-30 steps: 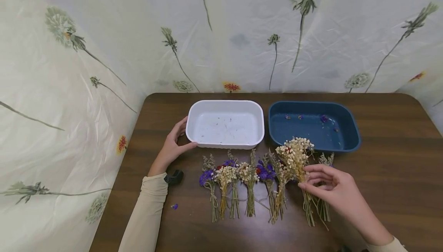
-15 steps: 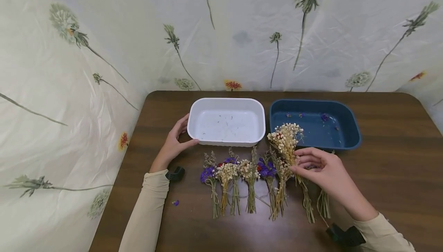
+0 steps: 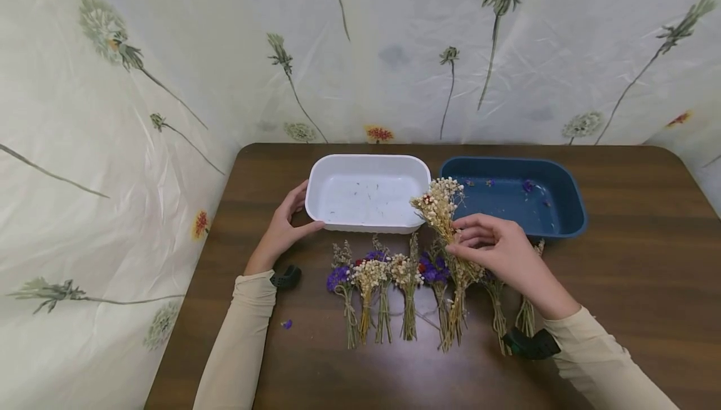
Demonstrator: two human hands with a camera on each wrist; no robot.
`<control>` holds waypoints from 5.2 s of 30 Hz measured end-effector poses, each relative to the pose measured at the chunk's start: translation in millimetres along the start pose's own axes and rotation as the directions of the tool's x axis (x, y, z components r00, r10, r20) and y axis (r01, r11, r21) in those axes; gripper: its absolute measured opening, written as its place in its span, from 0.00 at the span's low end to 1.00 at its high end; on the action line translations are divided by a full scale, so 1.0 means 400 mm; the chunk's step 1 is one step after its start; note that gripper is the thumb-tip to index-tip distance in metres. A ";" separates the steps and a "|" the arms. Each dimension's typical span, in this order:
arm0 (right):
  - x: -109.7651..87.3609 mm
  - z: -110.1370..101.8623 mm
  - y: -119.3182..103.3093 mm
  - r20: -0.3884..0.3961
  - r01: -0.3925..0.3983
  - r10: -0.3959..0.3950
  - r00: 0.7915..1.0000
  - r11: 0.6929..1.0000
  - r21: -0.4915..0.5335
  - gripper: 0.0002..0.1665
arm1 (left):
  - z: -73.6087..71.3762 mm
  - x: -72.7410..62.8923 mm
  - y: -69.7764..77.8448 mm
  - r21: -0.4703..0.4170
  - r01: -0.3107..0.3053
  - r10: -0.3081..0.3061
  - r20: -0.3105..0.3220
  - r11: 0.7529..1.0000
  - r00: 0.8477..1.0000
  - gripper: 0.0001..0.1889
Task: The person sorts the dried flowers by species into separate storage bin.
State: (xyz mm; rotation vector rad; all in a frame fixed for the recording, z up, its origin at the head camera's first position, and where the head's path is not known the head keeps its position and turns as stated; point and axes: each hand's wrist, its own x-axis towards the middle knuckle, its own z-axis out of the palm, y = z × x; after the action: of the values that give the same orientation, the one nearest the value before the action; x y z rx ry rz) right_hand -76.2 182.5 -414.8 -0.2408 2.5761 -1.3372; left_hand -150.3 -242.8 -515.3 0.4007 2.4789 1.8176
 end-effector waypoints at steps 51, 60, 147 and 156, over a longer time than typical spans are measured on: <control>0.359 0.131 -0.122 0.223 0.148 -0.149 0.963 0.989 0.019 0.21 | -0.002 0.005 0.000 -0.008 0.030 -0.030 0.002 1.000 1.000 0.51; 0.408 0.151 -0.153 0.278 0.150 -0.123 0.953 0.986 -0.079 0.21 | -0.005 -0.001 0.003 0.008 0.013 -0.013 -0.002 1.000 1.000 0.49; 0.456 0.168 -0.210 0.320 0.201 -0.089 0.943 0.920 -0.338 0.24 | -0.004 0.002 0.003 0.010 0.007 -0.007 0.002 1.000 1.000 0.50; 0.426 0.125 -0.203 0.265 0.160 -0.084 0.960 0.948 -0.277 0.25 | -0.005 0.003 -0.006 -0.012 -0.005 0.005 0.008 1.000 1.000 0.49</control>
State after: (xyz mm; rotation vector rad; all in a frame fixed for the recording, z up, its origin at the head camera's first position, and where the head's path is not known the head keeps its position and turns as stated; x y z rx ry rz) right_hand -222.9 54.7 -397.3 -0.5921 2.5651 -0.8803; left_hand -152.3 -244.9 -516.9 0.4129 2.4629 1.8271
